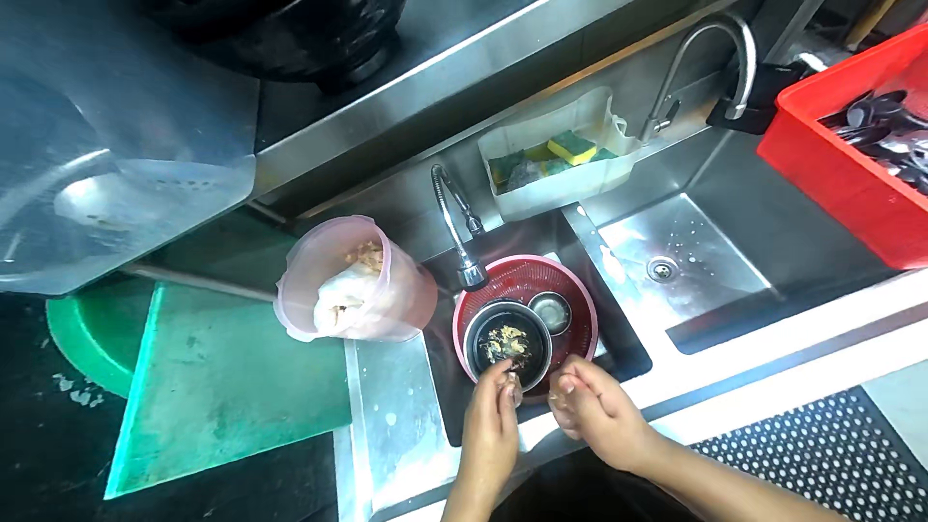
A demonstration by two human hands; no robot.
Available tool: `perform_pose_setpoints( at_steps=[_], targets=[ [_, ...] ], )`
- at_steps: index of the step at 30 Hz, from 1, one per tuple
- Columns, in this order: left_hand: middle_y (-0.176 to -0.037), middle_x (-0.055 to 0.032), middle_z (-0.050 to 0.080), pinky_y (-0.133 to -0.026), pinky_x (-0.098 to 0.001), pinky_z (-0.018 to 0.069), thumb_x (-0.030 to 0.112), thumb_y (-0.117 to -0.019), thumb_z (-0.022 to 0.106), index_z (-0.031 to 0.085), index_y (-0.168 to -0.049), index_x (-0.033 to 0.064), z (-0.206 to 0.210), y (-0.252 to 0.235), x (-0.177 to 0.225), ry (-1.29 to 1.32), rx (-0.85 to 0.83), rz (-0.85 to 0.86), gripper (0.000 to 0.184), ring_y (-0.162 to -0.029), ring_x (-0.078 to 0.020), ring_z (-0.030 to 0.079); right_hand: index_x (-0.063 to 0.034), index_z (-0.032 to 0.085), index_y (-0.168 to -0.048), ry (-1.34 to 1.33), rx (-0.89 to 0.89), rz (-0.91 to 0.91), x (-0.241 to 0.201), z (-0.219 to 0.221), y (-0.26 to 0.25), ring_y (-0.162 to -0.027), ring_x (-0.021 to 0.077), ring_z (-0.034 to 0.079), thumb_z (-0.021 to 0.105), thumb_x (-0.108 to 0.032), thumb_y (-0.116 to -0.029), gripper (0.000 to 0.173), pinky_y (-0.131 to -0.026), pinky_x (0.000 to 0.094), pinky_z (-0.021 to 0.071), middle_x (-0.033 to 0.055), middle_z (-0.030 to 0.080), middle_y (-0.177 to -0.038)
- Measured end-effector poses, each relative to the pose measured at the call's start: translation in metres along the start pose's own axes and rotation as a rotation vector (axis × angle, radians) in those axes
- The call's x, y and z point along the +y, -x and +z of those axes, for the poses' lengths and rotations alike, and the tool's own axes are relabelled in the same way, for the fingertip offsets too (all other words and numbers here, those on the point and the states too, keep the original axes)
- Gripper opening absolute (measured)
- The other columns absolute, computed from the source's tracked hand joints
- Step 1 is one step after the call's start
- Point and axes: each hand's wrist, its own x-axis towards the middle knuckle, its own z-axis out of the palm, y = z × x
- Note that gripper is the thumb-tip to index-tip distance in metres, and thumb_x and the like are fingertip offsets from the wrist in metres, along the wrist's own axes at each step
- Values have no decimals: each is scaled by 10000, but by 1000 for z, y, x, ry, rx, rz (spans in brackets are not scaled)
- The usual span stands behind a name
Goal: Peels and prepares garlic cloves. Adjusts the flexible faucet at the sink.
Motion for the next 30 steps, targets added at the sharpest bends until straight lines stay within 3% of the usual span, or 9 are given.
perform_pose_setpoints(
  at_steps=[3,8,12,16,19,23,25,28,30],
  targets=[
    [-928,-68,676,-696,-282,594,36,-1020,488,572,-1239,-29,-9,1,-3,331,16,-52,244,-788,-138,672,-164,516,-936,-109,21,-61,-12,-14,-9,-547,41,461,425,-276,-1112,228,-492,208,410,-48,475,-683],
    [-1041,-96,664,-697,-303,555,127,-1003,600,671,-1085,127,-12,-2,6,1085,-94,-201,108,-822,-151,648,-138,569,-1008,33,39,152,-4,-28,-18,-574,41,508,533,-123,-1008,39,-499,212,422,6,664,-911],
    [-1146,-97,624,-704,-311,550,97,-956,629,682,-1037,140,-7,-3,12,1375,-199,-252,106,-858,-169,636,-119,652,-1152,109,-48,186,-2,-18,-16,-600,28,468,426,-145,-1057,247,-525,204,401,-37,584,-844],
    [-1109,-61,642,-717,-275,551,87,-949,644,701,-1048,156,-6,-4,17,1223,-179,-203,134,-867,-121,635,-50,699,-1138,301,-110,21,-3,-9,-13,-809,36,604,526,-232,-1076,259,-744,211,528,28,670,-974],
    [-1076,-23,636,-741,-232,535,131,-982,654,706,-1065,173,-4,-4,18,981,-137,-100,107,-910,-84,617,-49,696,-1071,383,-107,-4,-2,-5,-12,-822,56,600,627,-266,-1025,232,-746,219,517,50,664,-958],
    [-1070,-44,610,-669,-215,546,144,-1009,637,669,-1172,140,-4,-5,13,734,-79,37,167,-810,-85,614,-57,697,-1031,366,-112,64,-7,-6,-14,-805,39,630,614,-224,-1029,187,-735,207,533,25,689,-921],
    [-1085,-64,642,-727,-247,582,143,-981,679,630,-1231,109,-4,-4,11,608,-4,30,257,-851,-111,650,-63,691,-1033,332,-113,92,-9,-8,-14,-786,28,626,614,-206,-1026,162,-721,196,530,9,684,-905],
    [-1076,-59,643,-853,-288,565,161,-922,722,649,-1141,72,-4,-1,12,372,140,-30,247,-972,-155,638,-67,700,-1029,361,-54,42,-4,-10,-11,-789,22,609,624,-207,-1021,159,-723,193,520,5,680,-922],
    [-945,-33,671,-771,-253,568,160,-970,645,675,-1038,44,-4,0,21,338,168,-97,138,-852,-115,651,-59,706,-1025,454,-8,-74,2,-9,-9,-838,53,623,619,-210,-1023,174,-766,215,532,40,692,-964]
  ],
)
